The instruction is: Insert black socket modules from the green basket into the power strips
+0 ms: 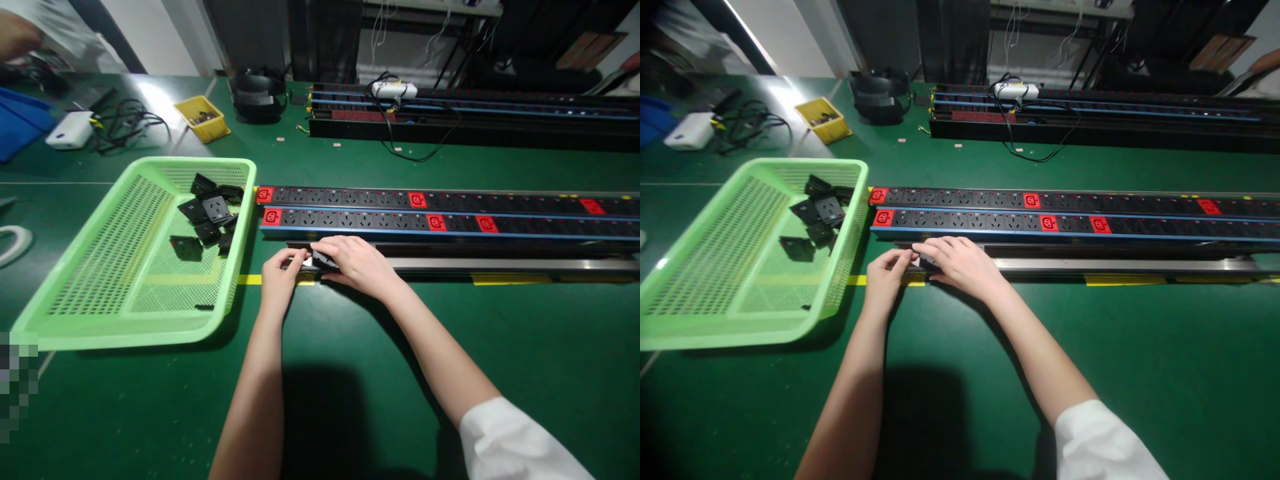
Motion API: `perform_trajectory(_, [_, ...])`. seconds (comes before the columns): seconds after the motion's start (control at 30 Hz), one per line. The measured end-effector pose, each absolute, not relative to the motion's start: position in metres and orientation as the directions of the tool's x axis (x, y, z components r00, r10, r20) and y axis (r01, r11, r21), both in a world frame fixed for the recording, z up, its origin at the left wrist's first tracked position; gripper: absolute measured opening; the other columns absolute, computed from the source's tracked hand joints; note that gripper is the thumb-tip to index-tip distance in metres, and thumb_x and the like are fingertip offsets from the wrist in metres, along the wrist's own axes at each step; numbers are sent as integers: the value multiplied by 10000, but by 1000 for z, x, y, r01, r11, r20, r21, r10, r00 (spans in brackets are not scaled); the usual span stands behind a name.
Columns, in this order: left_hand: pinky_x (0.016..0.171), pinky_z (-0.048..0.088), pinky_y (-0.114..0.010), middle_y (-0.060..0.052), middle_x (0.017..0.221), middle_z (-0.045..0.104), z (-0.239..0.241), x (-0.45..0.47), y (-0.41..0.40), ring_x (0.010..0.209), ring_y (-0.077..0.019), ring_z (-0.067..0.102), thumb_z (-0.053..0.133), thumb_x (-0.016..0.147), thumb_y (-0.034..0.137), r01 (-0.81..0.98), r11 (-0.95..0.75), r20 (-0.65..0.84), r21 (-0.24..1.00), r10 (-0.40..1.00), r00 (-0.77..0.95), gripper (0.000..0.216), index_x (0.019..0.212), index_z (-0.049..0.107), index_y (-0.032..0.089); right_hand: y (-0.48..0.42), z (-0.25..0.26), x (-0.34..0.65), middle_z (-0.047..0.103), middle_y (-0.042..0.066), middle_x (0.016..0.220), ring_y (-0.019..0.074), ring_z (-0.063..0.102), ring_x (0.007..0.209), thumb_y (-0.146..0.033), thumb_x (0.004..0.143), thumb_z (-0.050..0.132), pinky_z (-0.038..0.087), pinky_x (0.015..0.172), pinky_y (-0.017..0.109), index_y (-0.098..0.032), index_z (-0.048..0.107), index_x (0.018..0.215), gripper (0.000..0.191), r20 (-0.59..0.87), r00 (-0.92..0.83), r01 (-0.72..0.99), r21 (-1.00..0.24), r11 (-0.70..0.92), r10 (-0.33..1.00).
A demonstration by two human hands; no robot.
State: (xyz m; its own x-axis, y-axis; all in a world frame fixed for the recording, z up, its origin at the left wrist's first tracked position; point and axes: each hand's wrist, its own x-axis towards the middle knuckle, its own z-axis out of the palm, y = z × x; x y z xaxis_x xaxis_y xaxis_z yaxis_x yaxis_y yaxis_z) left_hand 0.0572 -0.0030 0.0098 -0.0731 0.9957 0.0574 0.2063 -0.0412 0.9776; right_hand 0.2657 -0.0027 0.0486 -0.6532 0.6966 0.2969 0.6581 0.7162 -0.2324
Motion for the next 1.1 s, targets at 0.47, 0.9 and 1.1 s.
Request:
perform_trajectory(0.47, [556, 367, -247, 44, 561, 501, 1, 60, -2, 529, -120, 469, 696, 825, 477, 181, 40, -1, 983, 977, -211, 301, 871, 649, 183, -5, 55, 260, 580, 110, 1436, 288, 559, 1209, -328, 966, 611, 491, 1030, 475, -223, 332, 1530, 639, 259, -640, 680, -248, 690, 724])
perform_trajectory(0.9, [675, 457, -257, -14, 771, 665, 55, 73, -37, 663, -124, 602, 502, 985, 334, 641, -267, 553, 719, 779, -296, 218, 895, 636, 189, -6, 54, 262, 462, 1, 1589, 316, 508, 1282, -323, 1013, 524, 458, 1069, 499, -279, 458, 1507, 501, 233, -695, 678, -104, 728, 680])
perform_trajectory(1.1, [686, 490, -262, -12, 836, 671, 119, 20, -17, 738, -140, 630, 588, 924, 396, 565, -186, 403, 804, 870, -286, 203, 986, 634, 209, -7, 53, 261, 509, -18, 1553, 328, 499, 1295, -362, 1027, 496, 446, 1061, 502, -283, 522, 1460, 441, 221, -691, 688, -91, 720, 688])
